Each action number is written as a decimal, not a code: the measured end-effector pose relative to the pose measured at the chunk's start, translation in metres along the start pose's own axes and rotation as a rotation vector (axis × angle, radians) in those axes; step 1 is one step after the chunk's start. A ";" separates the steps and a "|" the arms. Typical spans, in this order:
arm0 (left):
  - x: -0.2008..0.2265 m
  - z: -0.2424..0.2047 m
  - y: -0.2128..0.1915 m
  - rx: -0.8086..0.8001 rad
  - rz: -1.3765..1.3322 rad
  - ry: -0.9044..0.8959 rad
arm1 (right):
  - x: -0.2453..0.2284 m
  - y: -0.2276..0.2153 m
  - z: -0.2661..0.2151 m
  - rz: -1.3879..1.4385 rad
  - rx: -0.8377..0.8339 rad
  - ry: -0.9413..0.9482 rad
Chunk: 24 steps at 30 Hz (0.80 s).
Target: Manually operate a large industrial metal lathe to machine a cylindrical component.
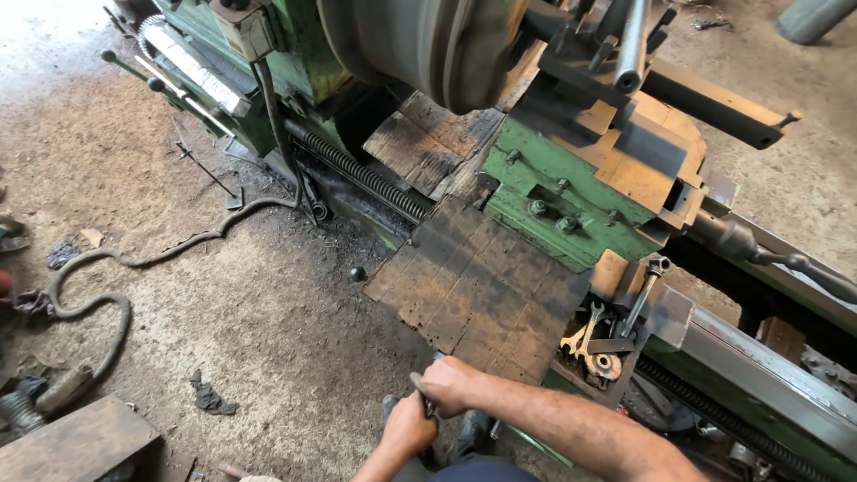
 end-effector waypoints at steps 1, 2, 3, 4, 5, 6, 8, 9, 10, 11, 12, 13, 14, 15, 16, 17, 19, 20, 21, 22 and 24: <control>-0.003 0.005 -0.004 -0.018 -0.018 0.022 | 0.002 0.004 0.004 0.024 0.050 0.034; -0.005 0.010 -0.007 -0.035 -0.037 0.044 | 0.004 0.007 0.007 0.049 0.099 0.068; 0.010 0.003 -0.023 -0.035 -0.033 0.046 | 0.003 0.005 0.009 0.048 0.102 0.070; 0.023 -0.003 -0.038 -0.095 -0.127 -0.065 | 0.003 0.002 0.010 0.054 0.111 0.108; 0.036 -0.011 -0.052 -0.157 -0.220 -0.179 | 0.001 0.000 0.012 0.062 0.120 0.146; 0.012 0.005 -0.044 -0.158 -0.216 -0.178 | -0.002 -0.006 0.009 0.064 0.123 0.149; -0.031 0.036 -0.026 -0.182 -0.167 0.082 | -0.007 -0.018 0.003 0.106 0.185 0.175; -0.023 0.034 -0.034 -0.184 -0.166 0.082 | -0.009 -0.018 -0.001 0.107 0.184 0.177; -0.017 0.032 -0.040 -0.262 -0.316 -0.029 | -0.010 -0.017 -0.004 0.165 0.162 0.221; -0.010 0.030 -0.046 -0.337 -0.465 -0.142 | -0.010 -0.017 -0.008 0.223 0.140 0.265; -0.012 0.033 -0.052 -0.339 -0.465 -0.140 | -0.012 -0.020 -0.012 0.222 0.140 0.267; -0.013 0.035 -0.055 -0.390 -0.481 -0.160 | -0.015 -0.022 -0.018 0.244 0.137 0.263; -0.014 0.038 -0.059 -0.441 -0.496 -0.180 | -0.017 -0.024 -0.023 0.266 0.135 0.259; -0.014 0.040 -0.061 -0.446 -0.496 -0.178 | -0.016 -0.014 -0.025 0.265 0.134 0.264; -0.016 0.042 -0.064 -0.433 -0.499 -0.249 | -0.016 -0.005 -0.027 0.226 0.214 0.222; -0.018 0.044 -0.066 -0.418 -0.501 -0.322 | -0.016 0.003 -0.029 0.186 0.294 0.179; -0.039 0.060 -0.062 -0.483 -0.554 -0.298 | -0.016 0.009 -0.030 0.183 0.306 0.146; -0.049 0.068 -0.059 -0.544 -0.606 -0.275 | -0.016 0.012 -0.031 0.180 0.319 0.110; -0.032 0.058 -0.070 -0.548 -0.607 -0.273 | -0.016 0.016 -0.031 0.179 0.316 0.113; -0.015 0.048 -0.080 -0.615 -0.636 -0.250 | -0.016 0.020 -0.031 0.131 0.279 0.099; -0.016 0.052 -0.084 -0.685 -0.666 -0.223 | -0.017 0.019 -0.033 0.081 0.239 0.088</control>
Point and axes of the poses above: each hand's wrist, its own z-axis towards the middle knuckle, its own y-axis out of the palm, x = y × z, the point moved 2 cm from there along z, towards the middle knuckle, and after that the axes turned 11 degrees about -z, right-handed, at the moved point
